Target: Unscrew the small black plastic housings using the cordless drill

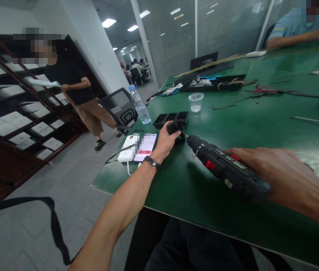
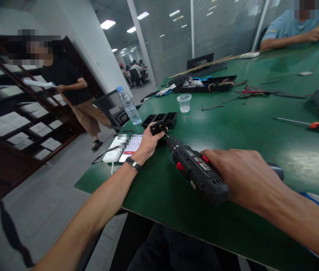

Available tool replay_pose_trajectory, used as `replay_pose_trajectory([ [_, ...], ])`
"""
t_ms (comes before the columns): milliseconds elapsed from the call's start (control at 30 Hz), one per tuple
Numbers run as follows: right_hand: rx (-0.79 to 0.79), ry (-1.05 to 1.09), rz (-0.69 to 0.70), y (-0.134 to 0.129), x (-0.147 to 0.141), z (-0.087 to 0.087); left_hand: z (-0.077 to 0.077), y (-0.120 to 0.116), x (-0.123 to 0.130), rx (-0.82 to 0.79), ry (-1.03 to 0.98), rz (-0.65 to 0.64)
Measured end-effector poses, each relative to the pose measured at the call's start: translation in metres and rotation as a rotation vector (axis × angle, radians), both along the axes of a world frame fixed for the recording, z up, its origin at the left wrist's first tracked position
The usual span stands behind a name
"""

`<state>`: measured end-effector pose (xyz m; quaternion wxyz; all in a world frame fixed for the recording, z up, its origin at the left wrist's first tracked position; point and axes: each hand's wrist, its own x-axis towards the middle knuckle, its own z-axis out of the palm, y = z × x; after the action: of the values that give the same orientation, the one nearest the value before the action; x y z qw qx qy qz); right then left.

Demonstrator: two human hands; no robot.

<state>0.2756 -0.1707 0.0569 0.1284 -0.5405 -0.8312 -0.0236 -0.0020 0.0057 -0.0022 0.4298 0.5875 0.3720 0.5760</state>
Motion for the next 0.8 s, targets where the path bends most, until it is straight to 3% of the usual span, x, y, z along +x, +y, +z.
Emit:
replay_pose_trajectory([
  [133,-0.072,-0.01,0.002,-0.0003,-0.0026,0.0043,-0.0002,0.0013,-0.0011,-0.01,-0.001,-0.004],
  [567,-0.061,-0.014,0.017,-0.0018,-0.0061,0.0112,0.0047,-0.0038,0.0,-0.008,0.021,0.017],
  [800,-0.002,-0.017,0.041,-0.0027,-0.0002,0.0032,0.0057,-0.0022,-0.0023,-0.013,0.019,0.071],
])
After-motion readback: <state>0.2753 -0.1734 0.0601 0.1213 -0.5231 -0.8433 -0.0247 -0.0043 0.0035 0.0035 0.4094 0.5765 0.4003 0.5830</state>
